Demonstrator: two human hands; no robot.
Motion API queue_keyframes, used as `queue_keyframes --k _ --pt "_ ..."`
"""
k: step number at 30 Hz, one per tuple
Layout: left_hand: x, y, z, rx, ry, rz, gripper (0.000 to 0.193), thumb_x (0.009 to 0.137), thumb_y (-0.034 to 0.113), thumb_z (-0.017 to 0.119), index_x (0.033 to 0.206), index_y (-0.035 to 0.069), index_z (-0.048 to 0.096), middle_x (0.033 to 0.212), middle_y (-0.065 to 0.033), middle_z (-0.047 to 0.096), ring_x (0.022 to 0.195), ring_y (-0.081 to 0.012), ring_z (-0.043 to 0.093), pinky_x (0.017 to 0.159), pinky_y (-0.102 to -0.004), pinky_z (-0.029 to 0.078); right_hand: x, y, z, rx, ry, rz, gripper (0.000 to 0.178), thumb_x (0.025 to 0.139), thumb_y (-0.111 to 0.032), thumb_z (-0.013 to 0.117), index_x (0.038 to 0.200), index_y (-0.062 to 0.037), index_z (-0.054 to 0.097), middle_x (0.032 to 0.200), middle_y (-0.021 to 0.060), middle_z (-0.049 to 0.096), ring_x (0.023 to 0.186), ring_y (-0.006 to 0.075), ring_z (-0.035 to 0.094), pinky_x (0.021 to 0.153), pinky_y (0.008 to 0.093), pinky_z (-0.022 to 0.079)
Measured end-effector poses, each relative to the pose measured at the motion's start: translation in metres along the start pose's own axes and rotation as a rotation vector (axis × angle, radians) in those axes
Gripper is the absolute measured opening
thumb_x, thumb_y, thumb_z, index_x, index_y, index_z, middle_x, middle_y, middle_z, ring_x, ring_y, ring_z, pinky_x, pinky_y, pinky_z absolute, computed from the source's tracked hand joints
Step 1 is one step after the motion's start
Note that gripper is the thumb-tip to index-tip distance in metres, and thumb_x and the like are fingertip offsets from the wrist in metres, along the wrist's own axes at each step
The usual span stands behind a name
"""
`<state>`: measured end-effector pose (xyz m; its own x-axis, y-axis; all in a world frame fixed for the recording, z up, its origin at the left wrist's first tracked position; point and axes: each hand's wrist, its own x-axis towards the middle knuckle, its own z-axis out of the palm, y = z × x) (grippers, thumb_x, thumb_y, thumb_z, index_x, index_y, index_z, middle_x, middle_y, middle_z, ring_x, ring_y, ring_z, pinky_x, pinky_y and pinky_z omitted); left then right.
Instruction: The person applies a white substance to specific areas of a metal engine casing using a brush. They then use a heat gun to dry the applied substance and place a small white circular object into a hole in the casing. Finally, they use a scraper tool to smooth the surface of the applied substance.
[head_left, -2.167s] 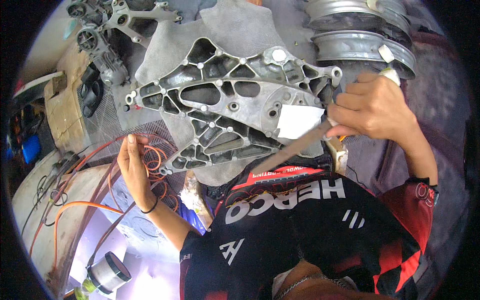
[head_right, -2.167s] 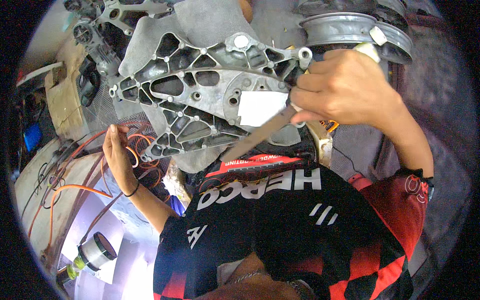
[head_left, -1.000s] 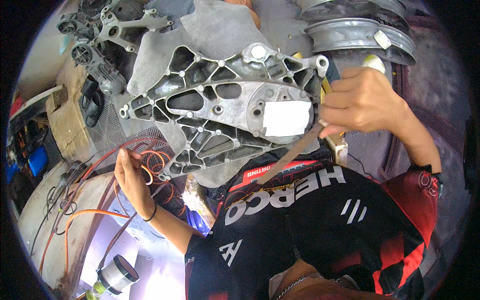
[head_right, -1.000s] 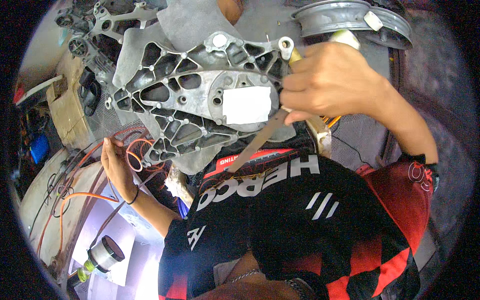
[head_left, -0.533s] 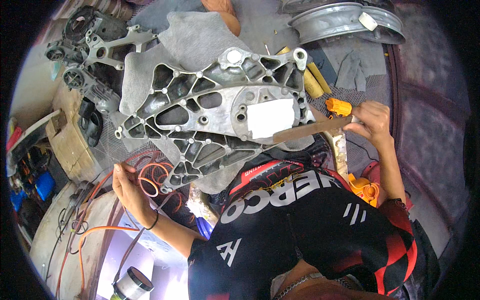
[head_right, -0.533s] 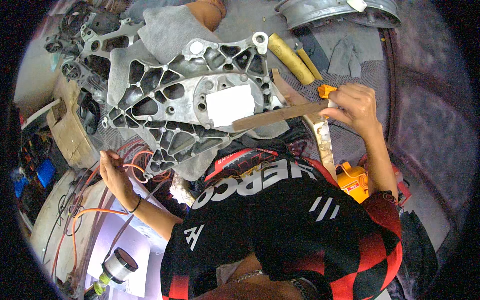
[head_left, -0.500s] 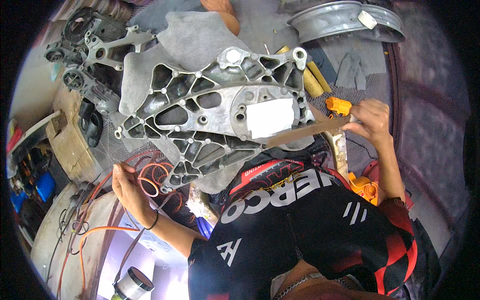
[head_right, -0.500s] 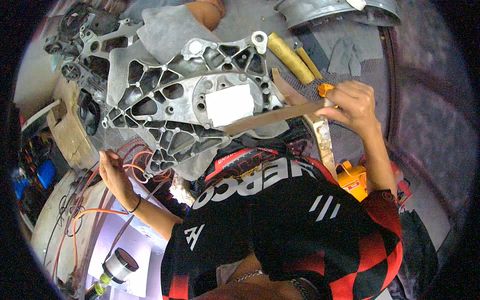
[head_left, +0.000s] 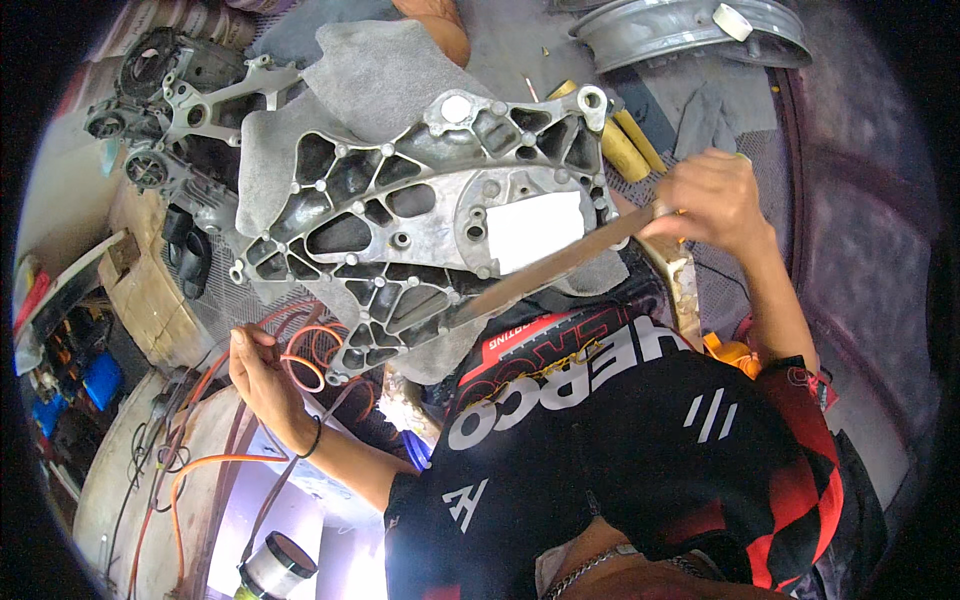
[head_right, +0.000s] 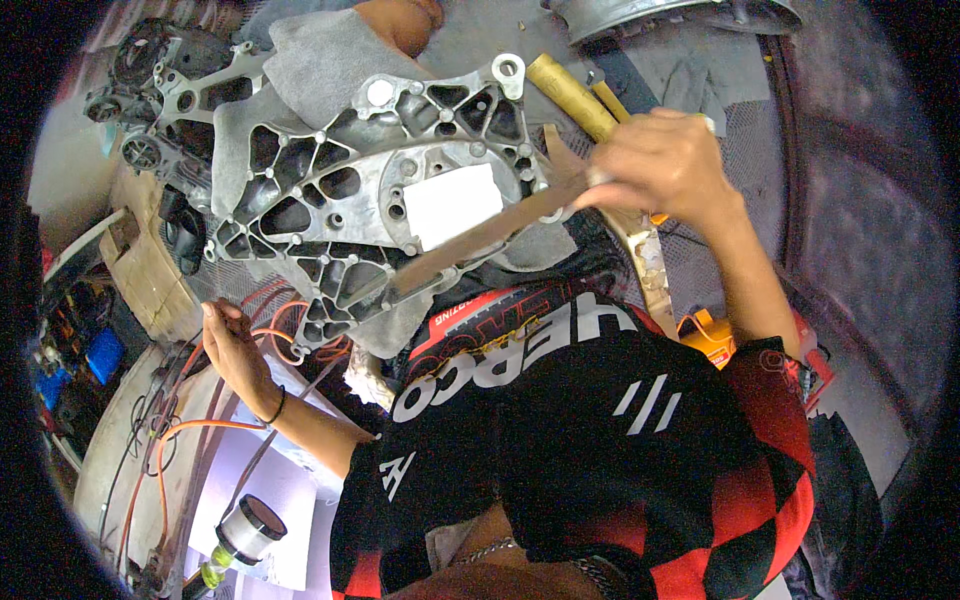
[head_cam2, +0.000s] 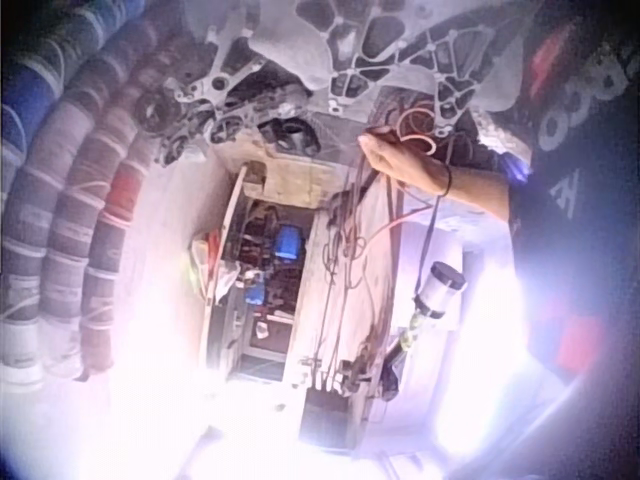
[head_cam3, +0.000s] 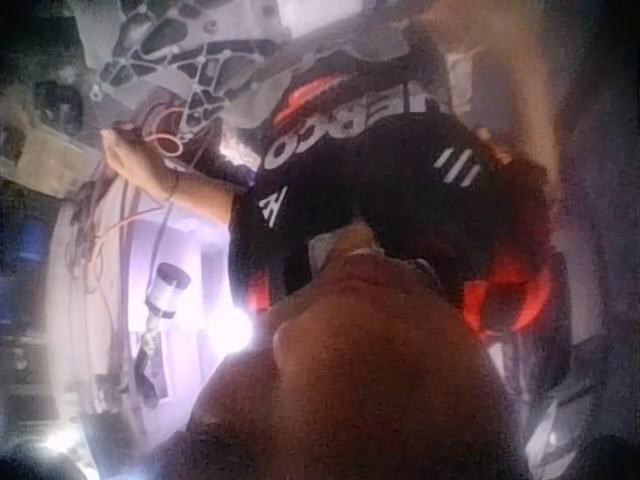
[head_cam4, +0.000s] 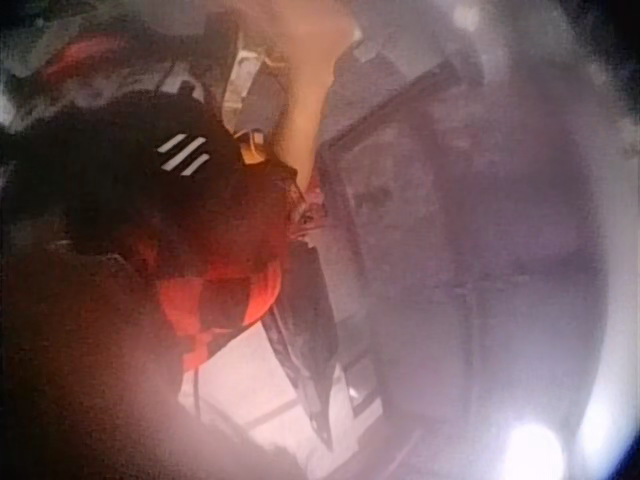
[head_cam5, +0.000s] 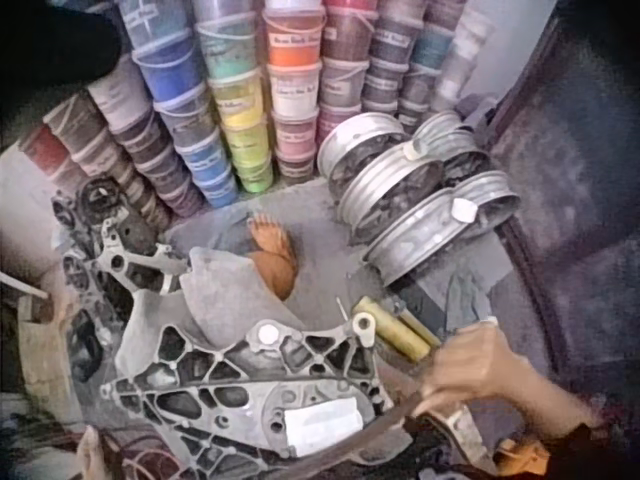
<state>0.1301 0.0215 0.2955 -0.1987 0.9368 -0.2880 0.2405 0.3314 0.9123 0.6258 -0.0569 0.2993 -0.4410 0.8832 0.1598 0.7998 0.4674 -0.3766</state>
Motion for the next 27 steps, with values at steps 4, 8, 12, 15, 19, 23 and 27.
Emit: queue_keyframes --k 4,8,12,15,19,23,27 --pt "-0.002 0.002 0.001 -0.042 0.113 -0.019 0.037 0.099 0.033 0.051 0.074 0.007 0.048 0.070 0.0020 0.040 0.062 -0.0066 0.031 0.057 -0.0229 0.026 -0.036 0.038 -0.024 -0.110 0.015 0.171 0.035 0.067 -0.039 0.078 0.076 -0.0088 0.063 0.067 0.0047 0.059 0.059 0.0231 0.060 0.052 0.0337 0.046" --pt "0.000 0.002 0.008 -0.036 0.049 -0.018 0.037 0.100 0.032 0.051 0.073 0.007 0.046 0.071 0.0016 0.040 0.063 -0.0070 0.032 0.058 -0.0230 0.027 0.009 0.004 -0.008 0.027 -0.018 -0.053 0.037 0.067 -0.040 0.078 0.075 -0.0077 0.062 0.063 0.0048 0.054 0.055 0.0241 0.057 0.049 0.0337 0.044" --pt "0.000 0.003 0.000 -0.041 0.045 -0.017 0.037 0.100 0.031 0.050 0.073 0.007 0.047 0.070 0.0022 0.040 0.063 -0.0065 0.031 0.058 -0.0229 0.026 -0.016 0.036 -0.001 -0.006 -0.009 0.029 0.040 0.064 -0.041 0.079 0.073 -0.0069 0.061 0.062 0.0051 0.054 0.055 0.0243 0.057 0.048 0.0342 0.043" --pt "-0.001 0.005 -0.002 -0.038 0.121 -0.008 0.039 0.101 0.032 0.049 0.071 0.008 0.046 0.068 0.0034 0.038 0.061 -0.0051 0.029 0.056 -0.0230 0.024 -0.016 0.040 -0.016 0.015 0.015 0.041 0.040 0.063 -0.041 0.079 0.072 -0.0066 0.060 0.062 0.0056 0.055 0.055 0.0252 0.057 0.049 0.0343 0.044" --pt "0.003 0.009 0.004 -0.051 0.018 0.004 0.038 0.100 0.032 0.050 0.070 0.008 0.045 0.067 0.0033 0.038 0.060 -0.0053 0.028 0.056 -0.0230 0.023 0.011 0.018 -0.004 0.080 -0.047 -0.055 0.039 0.064 -0.042 0.079 0.073 -0.0072 0.061 0.063 0.0062 0.056 0.056 0.0258 0.058 0.051 0.0348 0.045" --pt "0.000 0.008 0.000 -0.047 0.070 0.001 0.038 0.101 0.030 0.049 0.071 0.008 0.044 0.067 0.0020 0.038 0.061 -0.0071 0.029 0.057 -0.0238 0.024 -0.014 0.049 -0.014 -0.025 -0.062 0.053 0.039 0.065 -0.042 0.077 0.073 -0.0081 0.060 0.063 0.0055 0.056 0.057 0.0257 0.059 0.051 0.0353 0.045" --pt "0.003 0.006 -0.004 -0.080 0.031 -0.013 0.037 0.101 0.030 0.049 0.071 0.008 0.045 0.068 0.0013 0.039 0.062 -0.0079 0.031 0.057 -0.0242 0.026 0.016 0.026 -0.014 0.032 -0.065 -0.058 0.040 0.066 -0.043 0.077 0.072 -0.0085 0.058 0.063 0.0048 0.055 0.057 0.0250 0.059 0.051 0.0356 0.044"
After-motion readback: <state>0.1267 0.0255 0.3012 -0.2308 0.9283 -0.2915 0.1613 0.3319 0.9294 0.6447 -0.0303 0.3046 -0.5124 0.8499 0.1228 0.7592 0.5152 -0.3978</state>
